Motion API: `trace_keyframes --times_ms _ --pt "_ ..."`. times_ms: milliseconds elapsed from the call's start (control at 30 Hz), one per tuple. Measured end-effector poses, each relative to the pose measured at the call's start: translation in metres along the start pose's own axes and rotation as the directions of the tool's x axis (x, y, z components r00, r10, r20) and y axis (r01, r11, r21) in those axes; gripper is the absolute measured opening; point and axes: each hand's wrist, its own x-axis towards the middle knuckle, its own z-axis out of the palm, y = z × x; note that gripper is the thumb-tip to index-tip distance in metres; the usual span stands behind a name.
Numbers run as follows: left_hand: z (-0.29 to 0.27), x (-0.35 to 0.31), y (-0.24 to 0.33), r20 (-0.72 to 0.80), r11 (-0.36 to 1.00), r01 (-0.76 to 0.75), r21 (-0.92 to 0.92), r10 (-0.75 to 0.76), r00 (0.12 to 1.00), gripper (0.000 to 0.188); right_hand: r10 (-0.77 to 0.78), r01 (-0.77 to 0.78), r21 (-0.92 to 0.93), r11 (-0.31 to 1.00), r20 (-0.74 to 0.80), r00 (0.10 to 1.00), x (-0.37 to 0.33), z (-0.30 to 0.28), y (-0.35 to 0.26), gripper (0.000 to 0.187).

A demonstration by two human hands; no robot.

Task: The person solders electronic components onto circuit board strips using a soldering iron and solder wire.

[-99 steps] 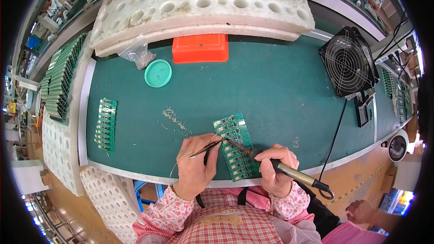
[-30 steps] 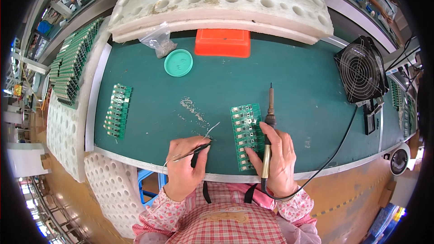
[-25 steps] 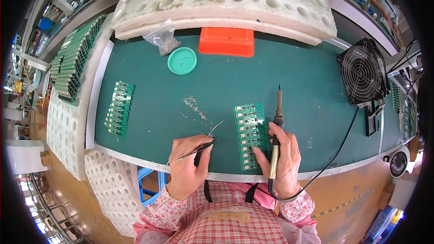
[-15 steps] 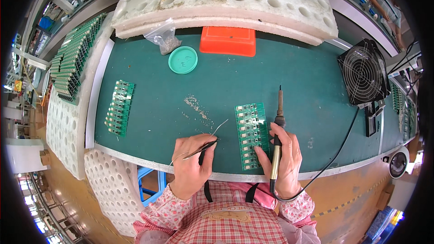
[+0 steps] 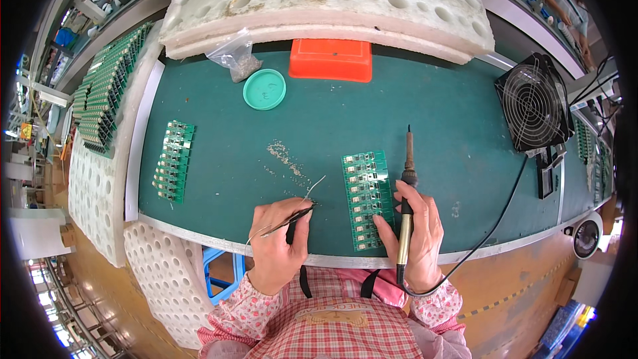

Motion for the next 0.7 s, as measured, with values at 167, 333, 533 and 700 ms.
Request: trace_keyframes --times_ms 167,333,533,700 --pt "0.000 -0.001 0.000 -0.004 1.000 -0.005 0.002 0.005 1.000 0.023 -0.003 0.003 0.000 1.000 -0.001 1.000 0.000 -0.001 0.000 0.062" --pt "0.001 0.001 0.002 0.005 1.000 -0.006 0.007 0.006 1.000 0.022 -0.013 0.013 0.006 1.000 -0.005 1.000 0.002 -0.003 0.000 0.062" --pt "0.005 0.009 0.009 0.048 0.998 0.009 -0.061 -0.006 0.999 0.019 -0.008 0.008 0.036 0.999 -0.013 1.000 -0.001 -0.001 0.001 0.064" --pt "0.020 0.025 0.014 0.098 0.986 -0.027 -0.163 0.043 0.994 0.018 0.002 -0.002 0.024 1.000 -0.020 1.000 -0.005 -0.007 0.004 0.065"
